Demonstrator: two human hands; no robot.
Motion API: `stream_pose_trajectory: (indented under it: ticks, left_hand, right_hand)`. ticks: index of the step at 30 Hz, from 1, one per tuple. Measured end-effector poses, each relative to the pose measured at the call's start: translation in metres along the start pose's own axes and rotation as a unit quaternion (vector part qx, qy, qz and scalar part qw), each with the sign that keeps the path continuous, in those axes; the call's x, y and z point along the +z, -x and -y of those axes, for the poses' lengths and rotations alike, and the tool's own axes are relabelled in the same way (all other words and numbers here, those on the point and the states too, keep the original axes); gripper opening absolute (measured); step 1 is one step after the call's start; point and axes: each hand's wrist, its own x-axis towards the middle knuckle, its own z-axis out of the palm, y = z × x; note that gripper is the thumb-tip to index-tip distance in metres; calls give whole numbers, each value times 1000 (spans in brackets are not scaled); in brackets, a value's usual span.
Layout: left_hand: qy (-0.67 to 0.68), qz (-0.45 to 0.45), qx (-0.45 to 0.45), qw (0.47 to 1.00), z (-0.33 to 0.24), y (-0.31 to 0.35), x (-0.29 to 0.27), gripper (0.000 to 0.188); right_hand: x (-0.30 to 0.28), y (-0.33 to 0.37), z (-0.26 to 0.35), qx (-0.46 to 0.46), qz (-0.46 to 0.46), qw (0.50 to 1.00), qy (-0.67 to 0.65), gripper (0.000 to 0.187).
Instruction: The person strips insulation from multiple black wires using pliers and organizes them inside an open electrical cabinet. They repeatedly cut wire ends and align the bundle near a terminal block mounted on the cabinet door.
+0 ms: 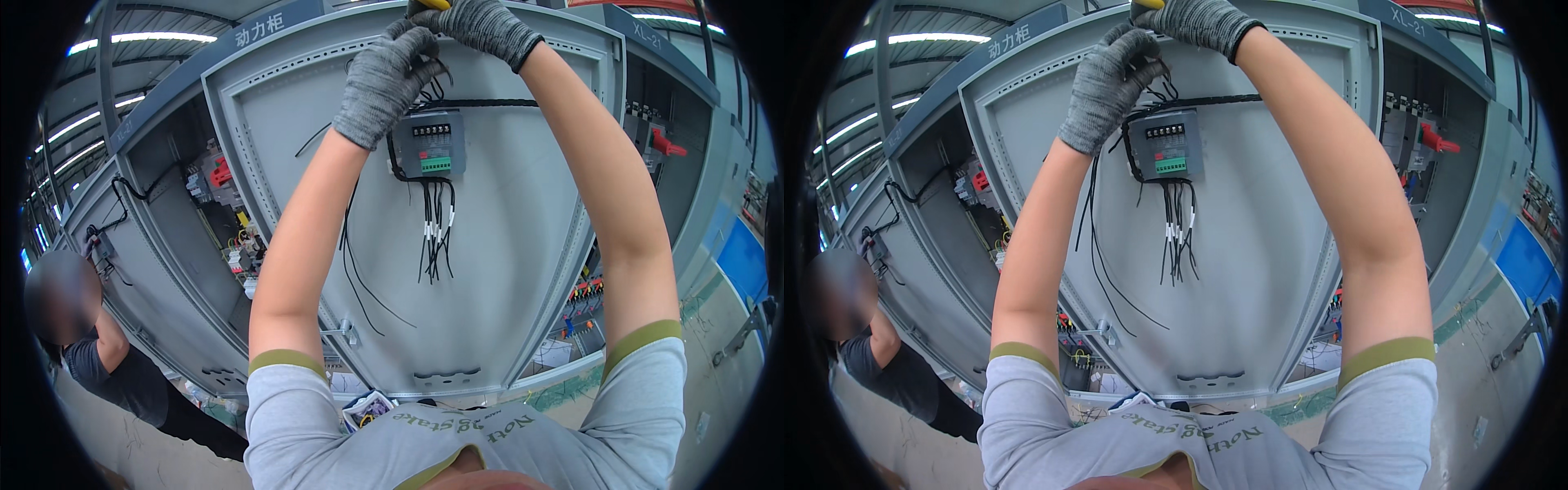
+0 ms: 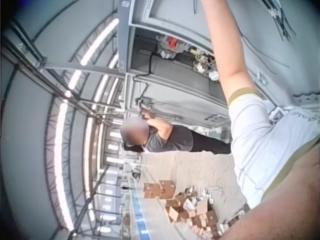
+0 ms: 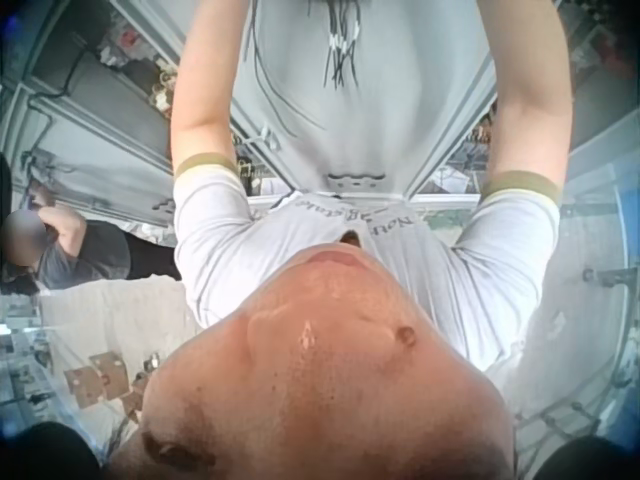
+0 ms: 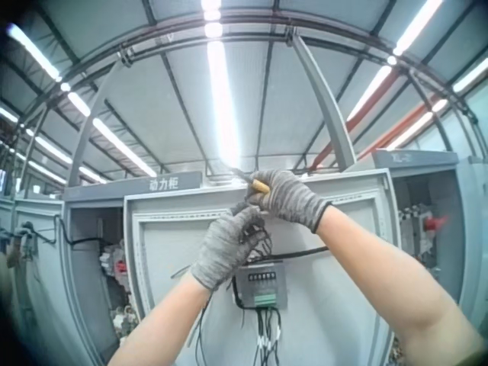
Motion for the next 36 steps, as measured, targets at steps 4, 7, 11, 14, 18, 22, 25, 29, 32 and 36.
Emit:
stream_pose_trajectory:
  ticks: [4,7,11,14,18,22,25,29,32,36]
  left_hand:
    - [162,-21,-92,982,22,-15,14,20]
    - [235,-51,-204,949,31,-17,16,20]
    - [252,-44,-232,939,33,-20,16,23]
    - [284,-62,-230,929,32,-21,16,28]
    - [271,-55,-202,939,29,-8,10,17]
    - [304,-110,-210,923,11,6,8,14]
    - [349,-129,-243,896,9,8,7,14]
    - [351,-122,-264,890,12,-2,7,15]
    - [209,-64,-230,948,43,-24,13,22]
    - [277,9,-219,935,31,-50,20,14]
  right_hand:
    - [-4,-3,-24,-36,-5,996,-77,20]
    - [-5,-6,-17,13,49,998,-41,23]
    - [-10,-5,-9,85,83,991,-68,24]
    - [-7,-6,-14,120,82,983,-111,23]
    - [-4,-9,-11,121,77,986,-90,23]
    - [8,-18,-8,80,141,981,-102,25]
    - [14,-24,-4,-27,108,994,-7,24]
    - [13,-23,-2,40,76,996,23,19]
    - [1,-14,-10,66,39,997,-18,19]
    - [-13,2,-24,89,-29,995,25,19]
